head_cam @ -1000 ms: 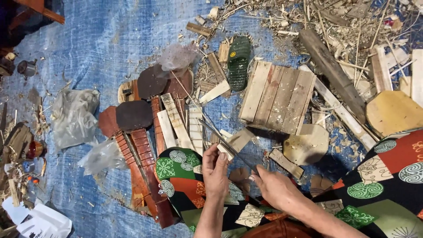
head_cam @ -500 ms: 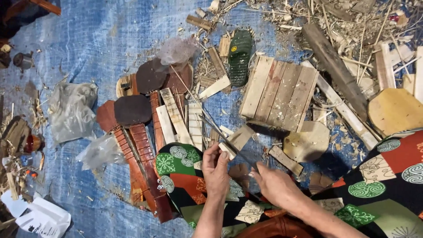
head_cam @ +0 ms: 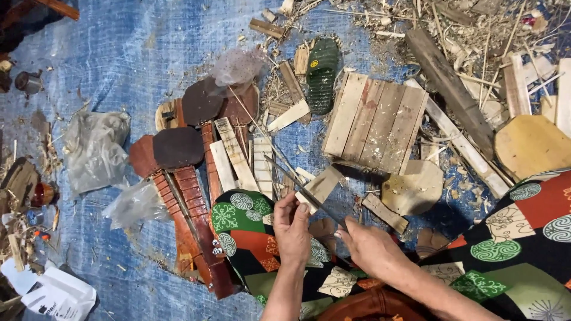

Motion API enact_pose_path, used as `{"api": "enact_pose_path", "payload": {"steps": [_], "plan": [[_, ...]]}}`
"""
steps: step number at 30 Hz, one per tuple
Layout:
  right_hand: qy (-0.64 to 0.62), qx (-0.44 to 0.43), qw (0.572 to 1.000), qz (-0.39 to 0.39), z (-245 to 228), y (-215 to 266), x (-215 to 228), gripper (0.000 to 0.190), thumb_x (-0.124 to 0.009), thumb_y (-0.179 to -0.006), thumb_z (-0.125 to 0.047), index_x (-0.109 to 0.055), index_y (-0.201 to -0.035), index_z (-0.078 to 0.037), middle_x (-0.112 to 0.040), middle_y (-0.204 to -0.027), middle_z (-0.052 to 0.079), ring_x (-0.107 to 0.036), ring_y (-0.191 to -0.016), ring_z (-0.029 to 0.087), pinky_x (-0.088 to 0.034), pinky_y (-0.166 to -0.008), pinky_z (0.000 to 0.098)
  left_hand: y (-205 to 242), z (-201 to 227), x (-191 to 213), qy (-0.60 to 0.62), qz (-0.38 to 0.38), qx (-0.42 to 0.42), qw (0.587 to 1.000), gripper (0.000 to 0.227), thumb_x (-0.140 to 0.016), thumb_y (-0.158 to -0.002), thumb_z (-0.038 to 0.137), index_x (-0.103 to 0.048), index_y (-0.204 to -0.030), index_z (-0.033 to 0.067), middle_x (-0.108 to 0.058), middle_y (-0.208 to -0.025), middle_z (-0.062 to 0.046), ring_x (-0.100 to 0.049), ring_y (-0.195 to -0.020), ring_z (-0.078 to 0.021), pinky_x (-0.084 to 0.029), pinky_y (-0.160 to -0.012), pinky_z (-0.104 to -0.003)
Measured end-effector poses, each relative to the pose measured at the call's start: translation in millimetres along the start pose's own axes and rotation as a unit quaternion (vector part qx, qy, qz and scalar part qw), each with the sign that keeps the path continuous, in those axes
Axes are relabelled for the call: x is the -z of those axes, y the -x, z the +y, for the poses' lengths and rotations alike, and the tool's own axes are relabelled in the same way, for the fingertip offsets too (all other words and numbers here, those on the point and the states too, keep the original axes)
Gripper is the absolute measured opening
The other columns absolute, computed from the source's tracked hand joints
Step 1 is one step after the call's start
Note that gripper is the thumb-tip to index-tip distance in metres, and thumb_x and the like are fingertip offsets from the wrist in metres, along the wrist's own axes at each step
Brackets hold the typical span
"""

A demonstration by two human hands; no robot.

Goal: Shaping a wooden component using a drawknife while sitting on the floor.

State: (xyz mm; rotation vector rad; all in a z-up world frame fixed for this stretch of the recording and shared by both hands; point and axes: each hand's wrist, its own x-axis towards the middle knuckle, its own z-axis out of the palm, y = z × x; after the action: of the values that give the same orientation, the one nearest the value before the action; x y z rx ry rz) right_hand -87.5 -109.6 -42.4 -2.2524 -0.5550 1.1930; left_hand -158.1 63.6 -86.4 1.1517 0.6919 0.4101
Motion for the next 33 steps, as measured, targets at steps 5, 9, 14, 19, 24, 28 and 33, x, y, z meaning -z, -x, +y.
{"api": "enact_pose_path", "payload": {"steps": [5,9,14,19,24,28,33], "plan": [[-0.024,-0.034,0.999,-0.027,-8.3,5.6,10.4,0.012,-0.051,-0.104,-0.027,-0.057,-0.114,-0.025,-0.07,-0.064,0.001,-0.06,-0.043,0.016,-0.049,-0.044,0.0351,0.3,0.3,-1.9,-0.005,-0.009,-0.01,1.0,0.04,-0.074,-0.09,0.009,-0.062,-0.127,0.0023,-0.063,-0.109,-0.011,-0.057,-0.099,-0.0186,-0.049,-0.087,-0.033],[-0.048,0.02,0.998,0.017,-17.9,36.2,27.1,0.017,-0.054,-0.101,-0.031,-0.058,-0.111,-0.017,-0.074,-0.067,0.003,-0.064,-0.044,0.02,-0.051,-0.047,0.0382,-2.4,-2.7,0.4,0.033,-0.011,0.008,0.999,0.044,-0.077,-0.088,0.009,-0.061,-0.129,0.002,-0.059,-0.107,-0.01,-0.057,-0.097,-0.0189,-0.051,-0.087,-0.033],[-0.007,-0.01,1.0,0.001,-9.9,21.9,13.0,0.024,-0.049,-0.103,-0.038,-0.054,-0.12,-0.022,-0.069,-0.062,0.002,-0.06,-0.042,0.017,-0.048,-0.044,0.0368,2.4,2.2,-4.3,0.015,-0.022,0.001,1.0,0.038,-0.072,-0.091,0.003,-0.061,-0.127,0.004,-0.058,-0.106,-0.009,-0.057,-0.099,-0.0188,-0.051,-0.09,-0.033],[0.027,-0.015,0.999,-0.04,-6.9,0.4,3.6,0.015,-0.044,-0.109,-0.026,-0.053,-0.117,-0.017,-0.051,-0.058,-0.006,-0.044,-0.036,0.007,-0.04,-0.029,0.0213,4.0,2.9,-6.6,0.019,-0.008,-0.003,1.0,0.038,-0.071,-0.092,0.004,-0.059,-0.128,0.0019,-0.06,-0.109,-0.01,-0.057,-0.098,-0.0175,-0.05,-0.088,-0.032],[-0.021,-0.05,0.998,-0.037,-13.8,9.2,14.4,0.019,-0.05,-0.103,-0.026,-0.058,-0.12,-0.023,-0.07,-0.068,0.001,-0.06,-0.046,0.015,-0.052,-0.049,0.0335,4.3,3.4,-7.4,0.015,-0.004,0.0,1.0,0.043,-0.075,-0.089,0.008,-0.06,-0.128,0.001,-0.059,-0.104,-0.01,-0.058,-0.089,-0.0168,-0.052,-0.079,-0.031],[-0.059,0.059,0.995,0.06,-16.3,38.0,21.8,0.014,-0.058,-0.098,-0.028,-0.063,-0.107,-0.018,-0.072,-0.061,0.002,-0.064,-0.041,0.017,-0.051,-0.041,0.0348,1.5,-9.3,0.2,0.064,0.009,0.017,0.998,0.04,-0.073,-0.09,0.002,-0.06,-0.127,0.0018,-0.058,-0.103,-0.009,-0.057,-0.088,-0.0166,-0.052,-0.076,-0.03],[-0.007,0.052,0.997,0.05,6.2,10.0,-4.0,0.017,-0.054,-0.101,-0.028,-0.056,-0.112,-0.015,-0.064,-0.059,-0.002,-0.059,-0.039,0.015,-0.048,-0.035,0.0299,4.8,-7.5,-0.1,0.052,0.002,0.013,0.999,0.042,-0.071,-0.09,0.002,-0.059,-0.13,0.0008,-0.059,-0.107,-0.011,-0.058,-0.09,-0.0169,-0.052,-0.079,-0.03]]}}
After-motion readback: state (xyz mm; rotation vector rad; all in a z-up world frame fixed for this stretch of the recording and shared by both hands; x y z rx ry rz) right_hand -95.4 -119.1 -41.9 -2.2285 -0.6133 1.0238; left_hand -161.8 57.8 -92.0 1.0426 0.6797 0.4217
